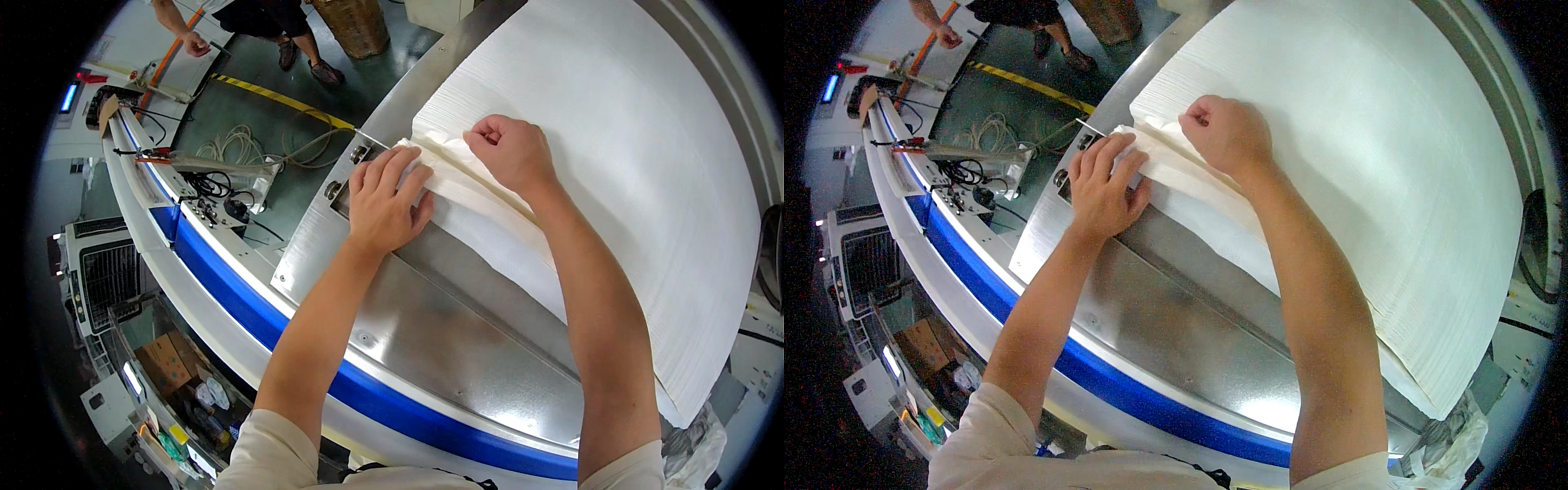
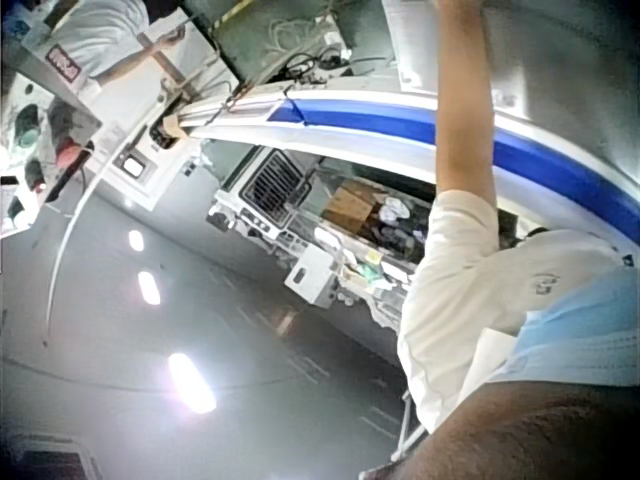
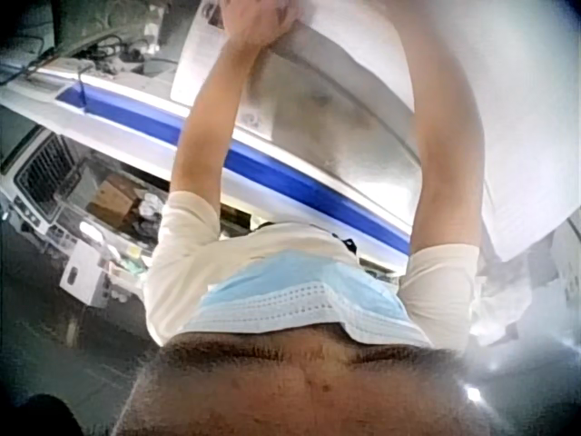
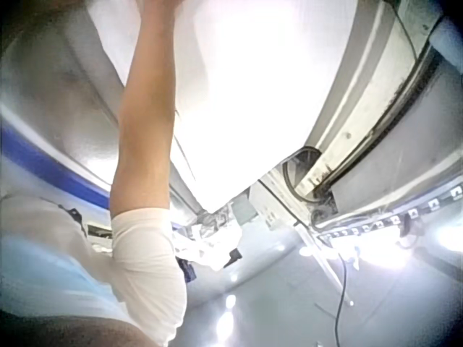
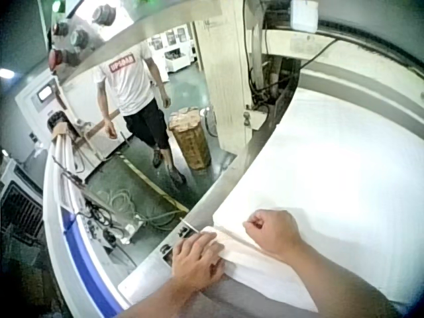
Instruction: The person handles large white fabric sheets on a metal table in a factory setting. They fold the fabric, pick up a piece of white material from a blue crate, and repeatedly smooth and align the fabric sheets on the table surface.
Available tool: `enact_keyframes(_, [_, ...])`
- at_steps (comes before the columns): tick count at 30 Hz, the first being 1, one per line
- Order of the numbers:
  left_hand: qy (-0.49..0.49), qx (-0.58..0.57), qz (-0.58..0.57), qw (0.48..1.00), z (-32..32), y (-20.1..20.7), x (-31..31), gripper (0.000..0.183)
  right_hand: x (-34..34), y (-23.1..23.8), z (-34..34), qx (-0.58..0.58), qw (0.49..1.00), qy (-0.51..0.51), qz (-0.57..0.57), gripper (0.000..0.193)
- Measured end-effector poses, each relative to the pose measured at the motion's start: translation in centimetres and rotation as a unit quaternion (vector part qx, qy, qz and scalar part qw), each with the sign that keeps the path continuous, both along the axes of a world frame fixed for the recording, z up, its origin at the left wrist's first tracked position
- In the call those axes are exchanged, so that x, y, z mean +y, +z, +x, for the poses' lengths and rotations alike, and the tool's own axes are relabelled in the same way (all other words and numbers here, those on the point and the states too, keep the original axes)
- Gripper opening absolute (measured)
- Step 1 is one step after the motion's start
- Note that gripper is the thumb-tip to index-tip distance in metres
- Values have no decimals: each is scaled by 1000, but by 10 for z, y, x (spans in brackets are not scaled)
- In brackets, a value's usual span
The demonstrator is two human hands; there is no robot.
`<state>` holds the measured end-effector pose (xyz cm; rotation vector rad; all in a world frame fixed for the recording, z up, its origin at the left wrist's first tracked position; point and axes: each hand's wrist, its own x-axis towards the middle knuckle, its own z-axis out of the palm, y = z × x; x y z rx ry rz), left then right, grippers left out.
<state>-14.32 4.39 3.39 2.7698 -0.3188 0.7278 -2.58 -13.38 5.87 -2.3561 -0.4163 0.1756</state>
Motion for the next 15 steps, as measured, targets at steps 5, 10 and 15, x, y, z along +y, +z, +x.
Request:
enact_keyframes(5, [17,23,7,1000,-17,1,5,35,2,5,0,37,999,-4,-1,23])
enact_keyframes(10, [12,18,4,1000,-26,0,11,38,4,5,0,37,999,0,0,23])
enact_keyframes(15, [10,14,0,1000,-29,3,13,41,7,4,-4,32,999,-4,-5,24])
